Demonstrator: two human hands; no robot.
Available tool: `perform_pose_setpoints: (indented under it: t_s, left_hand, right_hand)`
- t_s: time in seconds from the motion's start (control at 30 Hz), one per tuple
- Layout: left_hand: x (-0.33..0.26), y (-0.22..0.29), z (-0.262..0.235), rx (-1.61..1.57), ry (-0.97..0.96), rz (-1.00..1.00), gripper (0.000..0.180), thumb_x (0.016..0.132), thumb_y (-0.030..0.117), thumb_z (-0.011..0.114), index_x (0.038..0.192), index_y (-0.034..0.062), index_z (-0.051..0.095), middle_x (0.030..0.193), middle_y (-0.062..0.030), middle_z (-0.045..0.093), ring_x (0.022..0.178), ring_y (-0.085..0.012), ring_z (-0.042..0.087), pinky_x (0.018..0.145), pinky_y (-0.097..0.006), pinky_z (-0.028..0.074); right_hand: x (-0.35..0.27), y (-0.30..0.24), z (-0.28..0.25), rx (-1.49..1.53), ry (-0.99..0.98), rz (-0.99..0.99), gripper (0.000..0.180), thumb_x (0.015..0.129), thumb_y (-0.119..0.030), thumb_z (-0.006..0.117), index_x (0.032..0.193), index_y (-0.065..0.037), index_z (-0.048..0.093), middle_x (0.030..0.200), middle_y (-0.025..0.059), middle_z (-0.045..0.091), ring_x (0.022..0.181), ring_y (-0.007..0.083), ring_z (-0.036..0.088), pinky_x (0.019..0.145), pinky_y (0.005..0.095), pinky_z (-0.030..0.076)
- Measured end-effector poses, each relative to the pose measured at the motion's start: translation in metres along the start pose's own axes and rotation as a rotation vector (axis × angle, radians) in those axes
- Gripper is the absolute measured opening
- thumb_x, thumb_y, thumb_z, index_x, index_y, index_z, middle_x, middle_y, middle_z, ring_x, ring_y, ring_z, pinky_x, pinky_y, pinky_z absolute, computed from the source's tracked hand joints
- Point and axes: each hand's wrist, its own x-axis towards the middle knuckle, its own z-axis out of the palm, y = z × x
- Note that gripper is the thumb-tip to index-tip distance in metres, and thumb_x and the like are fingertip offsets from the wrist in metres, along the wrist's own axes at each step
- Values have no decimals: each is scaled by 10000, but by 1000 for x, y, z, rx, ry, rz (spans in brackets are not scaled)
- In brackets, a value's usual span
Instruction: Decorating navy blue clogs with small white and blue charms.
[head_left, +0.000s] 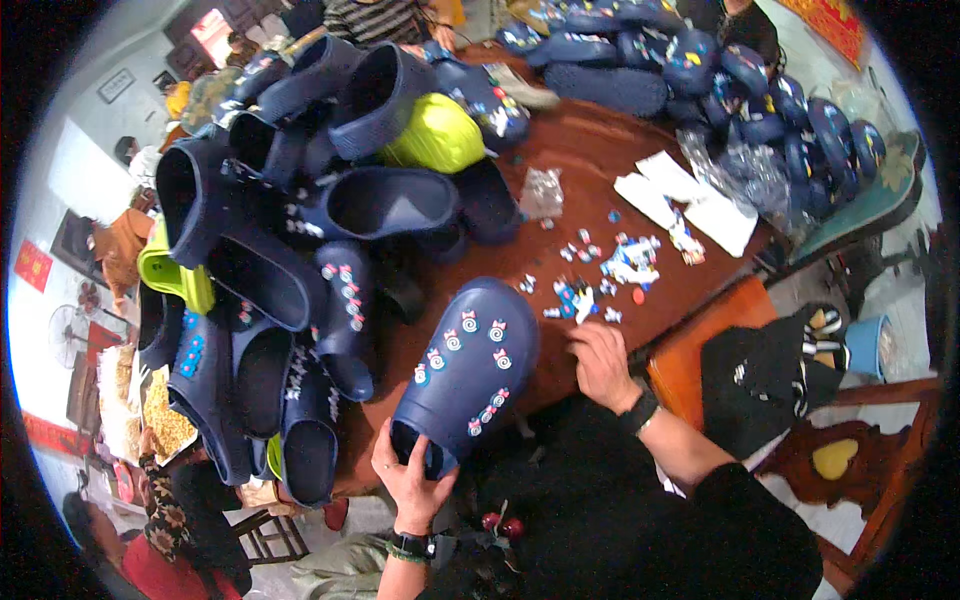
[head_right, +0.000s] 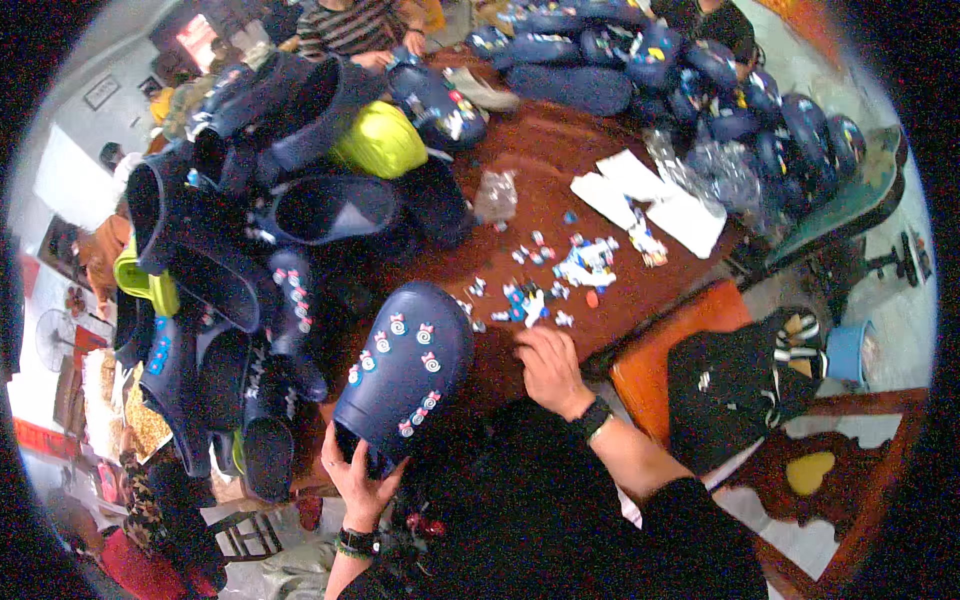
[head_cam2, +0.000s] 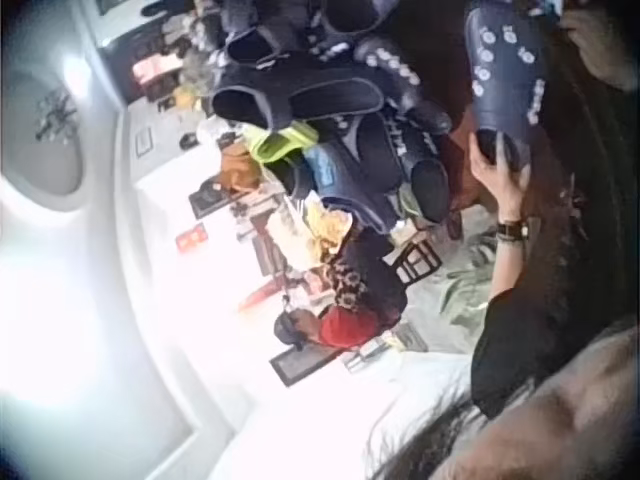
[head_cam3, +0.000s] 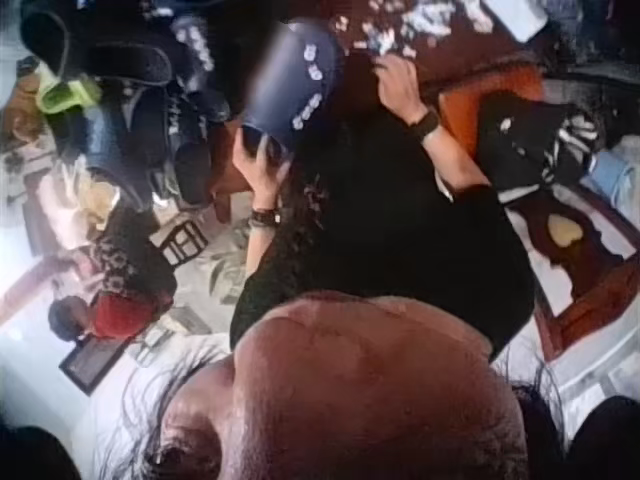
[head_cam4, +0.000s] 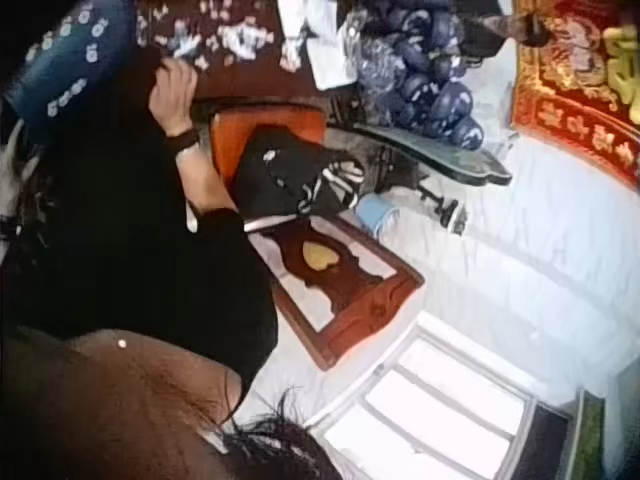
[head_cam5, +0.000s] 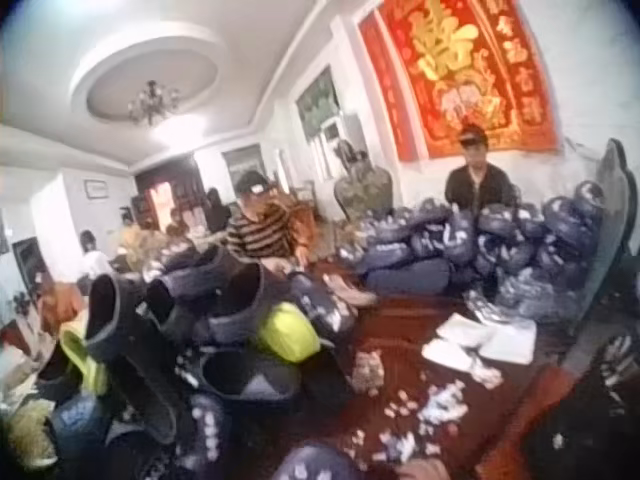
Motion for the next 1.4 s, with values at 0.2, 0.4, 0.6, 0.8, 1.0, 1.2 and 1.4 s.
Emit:
perform_pose_setpoints:
  t_s: [0.2,0.4,0.6,0.8,1.0,1.2,1.4]
  left_hand:
    - [83,15,-39,-66,344,-61,725,538,233,890,1184,101,590,1431,-269,340,1284,-437,380,1039,-511,330]
    - [212,21,-121,-13,683,30,662,620,218,869,1193,44,586,1406,-272,384,1283,-435,402,1059,-482,336]
    - [340,11,-182,435,840,-30,678,794,511,708,1242,16,592,1402,-305,407,1275,-447,424,1045,-455,368]
    - [397,-26,-181,774,664,-131,705,829,631,569,1264,77,595,1396,-281,430,1201,-436,503,990,-473,420]
    - [406,-51,-155,601,472,-139,726,891,601,501,1320,15,506,1325,-227,518,1218,-381,499,1005,-437,410]
    - [405,-77,-155,601,441,-47,679,925,547,498,1320,-5,504,1344,-236,503,1261,-372,463,1040,-419,379]
    - [398,-67,-144,630,519,-6,674,932,529,498,1366,16,451,1408,-245,437,1323,-364,406,1065,-423,357]
  right_hand:
    - [9,-7,-5,12,-40,-4,247,697,-35,567,936,-67,622,1106,81,601,1129,284,521,957,430,373]
    - [9,-7,-9,18,-36,22,241,693,-38,572,926,-78,618,1092,71,604,1108,277,535,942,430,381]
    - [8,-8,-8,-3,19,10,227,707,-39,578,924,-91,620,1054,48,618,1054,250,573,877,401,426]
    - [6,-2,-6,24,-2,-16,214,738,-70,587,951,-83,605,1085,48,599,1071,232,554,924,384,416]
    - [3,-2,-6,20,30,5,164,763,-76,577,926,-75,598,1054,59,597,1062,232,556,909,372,423]
    - [5,1,-7,36,48,-26,130,783,-79,565,910,-73,593,1037,60,596,1046,238,559,888,375,431]
    - [5,3,-4,12,51,-6,165,738,-69,575,902,-76,594,1040,45,600,1046,236,560,892,375,432]
